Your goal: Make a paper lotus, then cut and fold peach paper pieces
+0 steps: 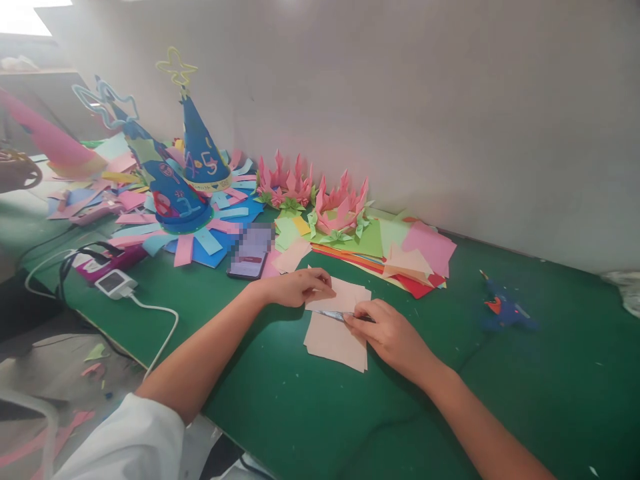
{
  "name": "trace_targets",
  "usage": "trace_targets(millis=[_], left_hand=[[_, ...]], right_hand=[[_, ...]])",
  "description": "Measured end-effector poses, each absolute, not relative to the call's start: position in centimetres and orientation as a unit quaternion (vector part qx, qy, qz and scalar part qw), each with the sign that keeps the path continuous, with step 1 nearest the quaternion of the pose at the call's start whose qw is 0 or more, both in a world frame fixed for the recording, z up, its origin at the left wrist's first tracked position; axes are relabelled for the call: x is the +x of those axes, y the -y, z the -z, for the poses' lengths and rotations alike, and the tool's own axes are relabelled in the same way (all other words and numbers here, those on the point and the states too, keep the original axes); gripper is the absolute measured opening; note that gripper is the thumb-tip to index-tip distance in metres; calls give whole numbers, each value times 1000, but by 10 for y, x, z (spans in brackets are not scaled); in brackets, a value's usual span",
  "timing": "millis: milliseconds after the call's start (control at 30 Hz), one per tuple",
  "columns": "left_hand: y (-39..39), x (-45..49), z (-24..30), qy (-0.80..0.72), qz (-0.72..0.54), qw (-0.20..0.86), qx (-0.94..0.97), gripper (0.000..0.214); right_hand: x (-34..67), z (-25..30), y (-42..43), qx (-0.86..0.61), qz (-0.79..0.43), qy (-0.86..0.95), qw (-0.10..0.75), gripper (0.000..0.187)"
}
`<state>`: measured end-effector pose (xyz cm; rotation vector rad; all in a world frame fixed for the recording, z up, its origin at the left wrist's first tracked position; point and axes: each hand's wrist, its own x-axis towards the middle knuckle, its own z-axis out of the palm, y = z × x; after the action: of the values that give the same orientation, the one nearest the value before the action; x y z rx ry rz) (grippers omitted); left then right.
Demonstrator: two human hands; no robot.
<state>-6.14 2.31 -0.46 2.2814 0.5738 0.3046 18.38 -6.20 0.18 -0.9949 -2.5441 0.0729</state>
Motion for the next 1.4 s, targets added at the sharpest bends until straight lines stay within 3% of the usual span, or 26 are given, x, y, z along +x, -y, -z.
trace_targets(millis=[400, 600, 733, 1033, 1133, 1267, 1400], left_hand=[[-22, -61, 5, -226, -133, 377, 888, 43], [-19, -58, 5, -264, -147, 386, 872, 27], [-16, -57, 6, -280, -140, 355, 881, 45], [-14, -55, 9, -276, -134, 320, 896, 57], [-12, -54, 9, -278, -153, 300, 900, 57], [-11, -50, 10, -258, -210, 259, 907, 26], [-10, -42, 13, -250, -267, 210, 907, 26]], right_hand=[[190, 2, 61, -331, -60, 921, 198, 28], [215, 8, 54, -357, -26, 891, 281, 32], [222, 17, 47, -445, 59, 842, 298, 32], [211, 16, 47, -499, 118, 826, 234, 26], [202, 16, 53, -477, 54, 836, 266, 32], [192, 18, 60, -457, -88, 835, 296, 41], [185, 17, 66, -450, -249, 801, 306, 31]])
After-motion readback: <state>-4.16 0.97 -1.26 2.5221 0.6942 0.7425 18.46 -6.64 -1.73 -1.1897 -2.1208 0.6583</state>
